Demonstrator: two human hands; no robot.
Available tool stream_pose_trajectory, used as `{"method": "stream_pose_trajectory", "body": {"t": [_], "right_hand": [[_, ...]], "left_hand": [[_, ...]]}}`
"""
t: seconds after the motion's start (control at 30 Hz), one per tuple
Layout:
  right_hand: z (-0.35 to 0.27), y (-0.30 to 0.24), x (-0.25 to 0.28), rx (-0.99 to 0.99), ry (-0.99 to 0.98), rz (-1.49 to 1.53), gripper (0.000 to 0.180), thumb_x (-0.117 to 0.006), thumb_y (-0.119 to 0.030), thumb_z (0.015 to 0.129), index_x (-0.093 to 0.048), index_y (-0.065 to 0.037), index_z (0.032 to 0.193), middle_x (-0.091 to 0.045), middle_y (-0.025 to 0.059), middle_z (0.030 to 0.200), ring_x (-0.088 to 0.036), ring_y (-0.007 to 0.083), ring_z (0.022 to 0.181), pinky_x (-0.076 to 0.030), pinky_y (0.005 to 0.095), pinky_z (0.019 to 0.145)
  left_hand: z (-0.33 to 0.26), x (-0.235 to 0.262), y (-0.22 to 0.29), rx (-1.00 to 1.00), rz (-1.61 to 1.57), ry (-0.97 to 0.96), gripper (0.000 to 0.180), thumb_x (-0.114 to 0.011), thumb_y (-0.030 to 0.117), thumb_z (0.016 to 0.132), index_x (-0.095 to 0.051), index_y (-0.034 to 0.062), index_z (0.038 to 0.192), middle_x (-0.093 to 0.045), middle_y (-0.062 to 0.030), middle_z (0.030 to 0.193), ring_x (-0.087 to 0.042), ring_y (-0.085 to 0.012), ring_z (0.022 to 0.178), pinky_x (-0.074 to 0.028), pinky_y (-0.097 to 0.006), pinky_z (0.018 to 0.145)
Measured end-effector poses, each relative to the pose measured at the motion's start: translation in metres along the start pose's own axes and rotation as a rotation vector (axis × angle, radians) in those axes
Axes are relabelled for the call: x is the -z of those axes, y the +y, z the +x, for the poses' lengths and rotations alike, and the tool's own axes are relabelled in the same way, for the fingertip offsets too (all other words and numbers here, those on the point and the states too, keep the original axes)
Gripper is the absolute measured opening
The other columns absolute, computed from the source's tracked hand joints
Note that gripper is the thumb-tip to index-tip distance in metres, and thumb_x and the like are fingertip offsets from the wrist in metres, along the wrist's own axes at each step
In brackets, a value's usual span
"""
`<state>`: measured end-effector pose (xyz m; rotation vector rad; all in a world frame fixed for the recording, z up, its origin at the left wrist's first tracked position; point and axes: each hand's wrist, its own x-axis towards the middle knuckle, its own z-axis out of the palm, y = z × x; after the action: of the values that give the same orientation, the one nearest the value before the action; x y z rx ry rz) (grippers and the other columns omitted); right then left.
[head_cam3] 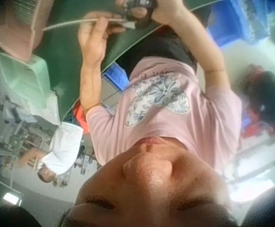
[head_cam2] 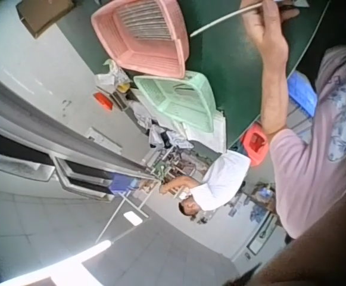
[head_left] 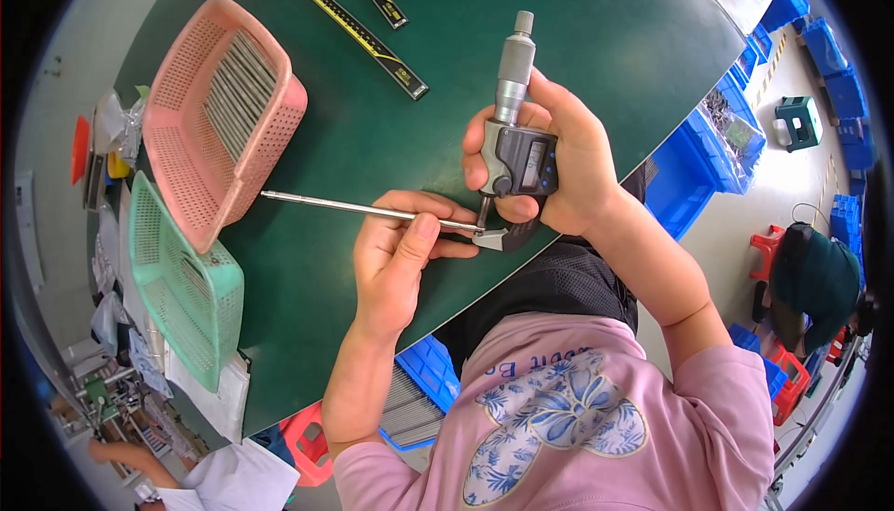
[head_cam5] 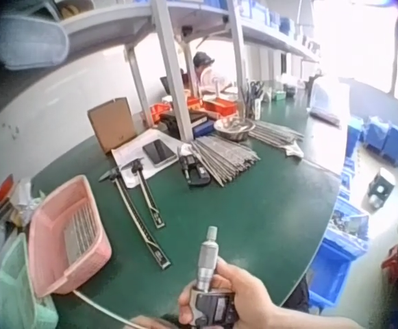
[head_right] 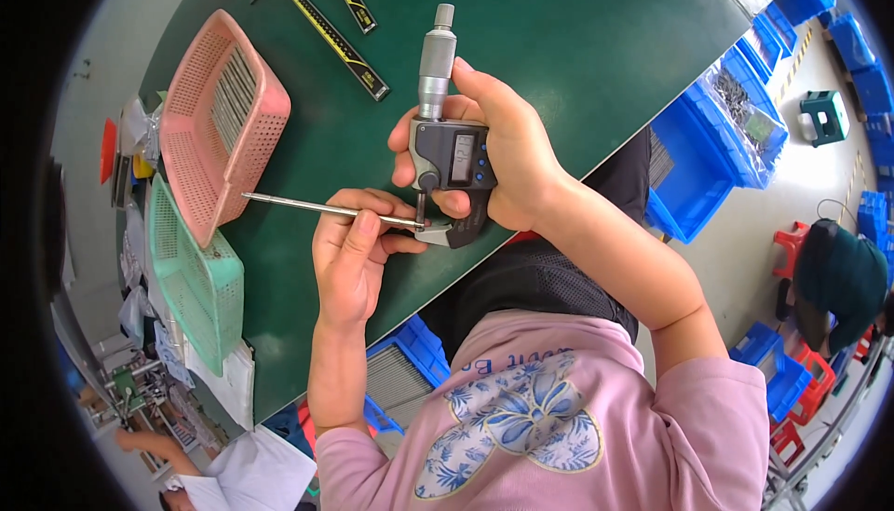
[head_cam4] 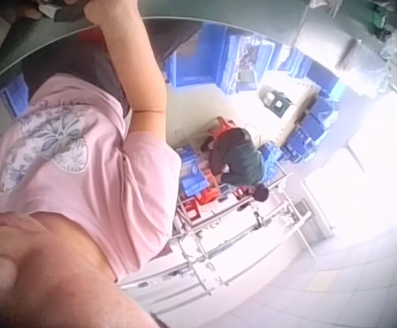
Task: Measuring the dimensions of metal rods using a digital micrometer for quality control.
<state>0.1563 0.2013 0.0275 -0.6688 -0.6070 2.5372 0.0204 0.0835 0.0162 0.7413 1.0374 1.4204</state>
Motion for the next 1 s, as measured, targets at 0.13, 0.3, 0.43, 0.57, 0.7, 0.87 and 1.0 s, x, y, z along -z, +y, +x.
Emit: {"method": "stream_pose_trajectory", "body": {"t": [0.13, 0.3, 0.43, 0.57, 0.7, 0.87, 1.0], "right_hand": [[-0.001, -0.0002, -0.0005, 0.016, -0.005, -0.022, 0.059, -0.036, -0.055, 0.078, -0.052, 0.002, 0.08, -0.055, 0.0142, 0.065, -0.044, 0.0128, 0.04, -0.032, 0.0212, 0.034], [-0.0018, 0.0031, -0.0025, 0.067, 0.046, -0.07, 0.058, -0.041, -0.056, 0.076, -0.052, 0.001, 0.078, -0.055, 0.0133, 0.064, -0.044, 0.0122, 0.04, -0.032, 0.0207, 0.034], [-0.0015, 0.0039, -0.0039, 0.092, 0.058, -0.072, 0.057, -0.043, -0.056, 0.075, -0.052, 0.0, 0.077, -0.055, 0.013, 0.063, -0.044, 0.0126, 0.04, -0.032, 0.021, 0.034], [-0.0011, 0.0038, -0.0003, 0.074, 0.018, -0.061, 0.058, -0.042, -0.056, 0.076, -0.052, 0.001, 0.078, -0.055, 0.0128, 0.063, -0.043, 0.0129, 0.038, -0.032, 0.0215, 0.034], [-0.0024, 0.0033, -0.0027, 0.07, 0.027, -0.081, 0.058, -0.035, -0.054, 0.081, -0.052, 0.001, 0.08, -0.055, 0.0128, 0.064, -0.042, 0.0127, 0.038, -0.033, 0.0215, 0.035], [-0.0009, 0.0007, -0.0035, 0.025, 0.03, -0.067, 0.06, -0.029, -0.053, 0.082, -0.052, 0.002, 0.081, -0.055, 0.0128, 0.065, -0.042, 0.0127, 0.039, -0.033, 0.0216, 0.035], [-0.0006, 0.0008, -0.0011, 0.016, 0.012, -0.045, 0.061, -0.034, -0.057, 0.078, -0.053, 0.001, 0.081, -0.055, 0.0126, 0.065, -0.043, 0.0124, 0.041, -0.032, 0.0213, 0.035]], "left_hand": [[0.0004, 0.0004, -0.0003, 0.0, -0.001, -0.009, 0.018, -0.044, 0.013, 0.086, -0.044, -0.004, 0.092, -0.053, -0.0164, 0.09, -0.057, -0.0215, 0.081, -0.053, -0.03, 0.065], [0.0007, -0.0008, 0.0003, 0.001, -0.02, -0.008, 0.017, -0.044, 0.012, 0.086, -0.044, -0.0037, 0.092, -0.053, -0.0171, 0.091, -0.057, -0.0214, 0.082, -0.053, -0.03, 0.064], [-0.0005, -0.0019, 0.0016, -0.009, -0.004, 0.018, 0.014, -0.049, 0.006, 0.082, -0.044, -0.0031, 0.092, -0.055, -0.0158, 0.089, -0.058, -0.0201, 0.08, -0.053, -0.029, 0.063], [-0.0007, -0.0031, 0.0, -0.002, 0.071, 0.065, 0.016, -0.054, 0.001, 0.078, -0.044, -0.0029, 0.091, -0.055, -0.0145, 0.086, -0.058, -0.0184, 0.077, -0.053, -0.028, 0.063], [0.0007, -0.0045, 0.0006, 0.01, 0.063, 0.089, 0.016, -0.056, 0.0, 0.076, -0.045, -0.003, 0.087, -0.056, -0.0142, 0.084, -0.058, -0.0169, 0.074, -0.053, -0.027, 0.062], [0.0004, -0.0038, 0.0011, 0.002, 0.023, 0.098, 0.015, -0.056, 0.001, 0.076, -0.045, -0.0029, 0.086, -0.056, -0.0143, 0.083, -0.058, -0.0166, 0.072, -0.053, -0.027, 0.061], [0.0007, -0.0032, 0.0019, 0.011, 0.012, 0.093, 0.015, -0.056, 0.001, 0.076, -0.045, -0.0031, 0.086, -0.056, -0.0141, 0.083, -0.058, -0.0166, 0.072, -0.052, -0.027, 0.061]]}}
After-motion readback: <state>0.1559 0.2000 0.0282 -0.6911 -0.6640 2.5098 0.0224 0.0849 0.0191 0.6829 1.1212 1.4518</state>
